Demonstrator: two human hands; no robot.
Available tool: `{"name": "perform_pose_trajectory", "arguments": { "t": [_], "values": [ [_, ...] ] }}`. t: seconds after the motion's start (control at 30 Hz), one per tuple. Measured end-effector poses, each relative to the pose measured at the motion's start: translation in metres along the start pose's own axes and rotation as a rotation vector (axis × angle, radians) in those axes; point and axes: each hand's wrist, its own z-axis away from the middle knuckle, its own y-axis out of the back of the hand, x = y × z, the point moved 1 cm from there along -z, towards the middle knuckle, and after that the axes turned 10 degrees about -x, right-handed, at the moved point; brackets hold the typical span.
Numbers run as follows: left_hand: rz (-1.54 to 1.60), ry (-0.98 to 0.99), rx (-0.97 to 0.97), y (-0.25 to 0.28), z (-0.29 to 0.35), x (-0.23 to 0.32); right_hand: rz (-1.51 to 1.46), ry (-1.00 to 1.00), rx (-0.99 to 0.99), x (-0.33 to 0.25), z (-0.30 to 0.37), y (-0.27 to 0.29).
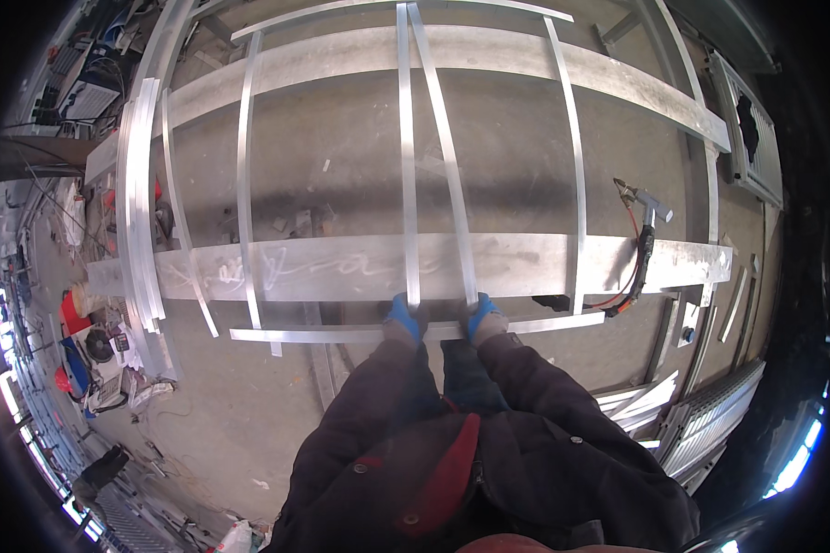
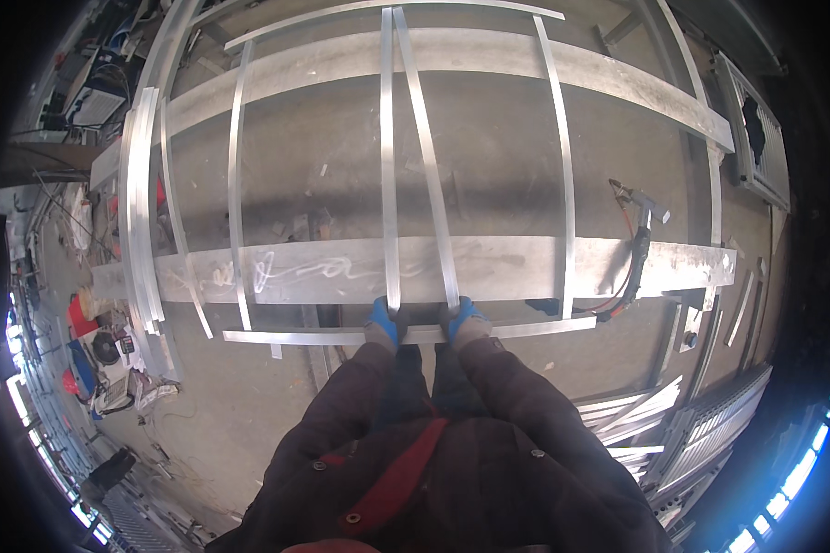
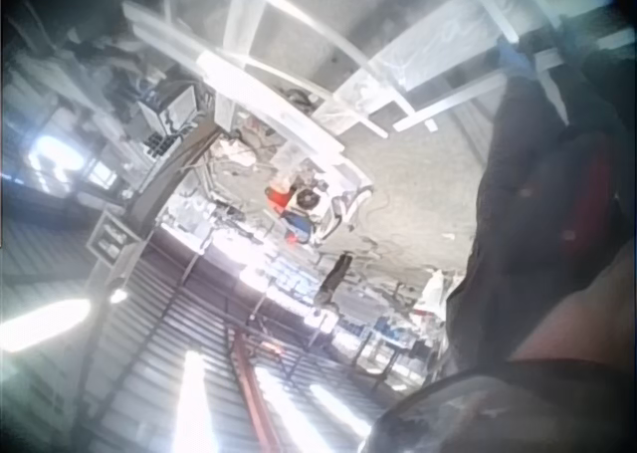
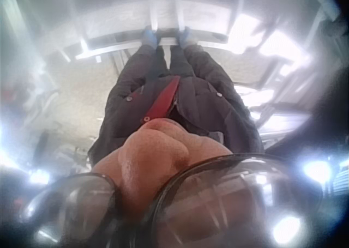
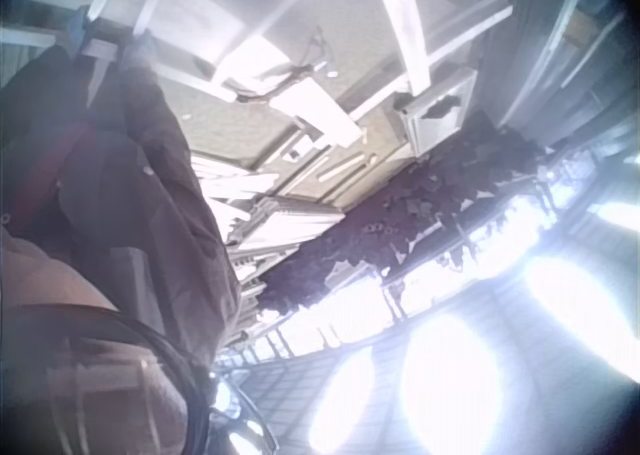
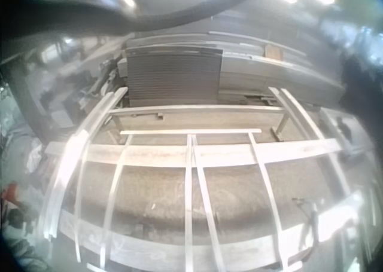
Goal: The person aligns and fastens metal bars to a rectangular frame using a handheld rivet gun. They repeatedly position bars, hold them in place, and apply fasteners along the edges. The person then lifts and repositions the assembled frame on the workbench.
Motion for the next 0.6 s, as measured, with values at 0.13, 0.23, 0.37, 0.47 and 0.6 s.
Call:
{"name": "perform_pose_trajectory", "arguments": {
  "t": [0.13, 0.23, 0.37, 0.47, 0.6],
  "values": [
    [0.141, -0.020, 0.048, -0.014, 0.014, 0.011, 0.035, -0.026, -0.019, -0.002, -0.001, 0.000],
    [0.142, -0.059, 0.127, -0.017, 0.030, 0.014, 0.009, 0.032, 0.000, 0.004, 0.000, 0.000],
    [0.062, 0.057, 0.159, 0.002, 0.047, -0.003, 0.004, 0.148, 0.049, 0.011, 0.001, -0.001],
    [0.075, 0.184, 0.201, 0.028, 0.046, -0.019, -0.041, 0.230, 0.061, 0.008, 0.005, -0.006],
    [0.079, 0.122, 0.258, 0.062, 0.035, -0.033, -0.074, 0.195, 0.036, -0.006, 0.009, -0.016]
  ]
}}
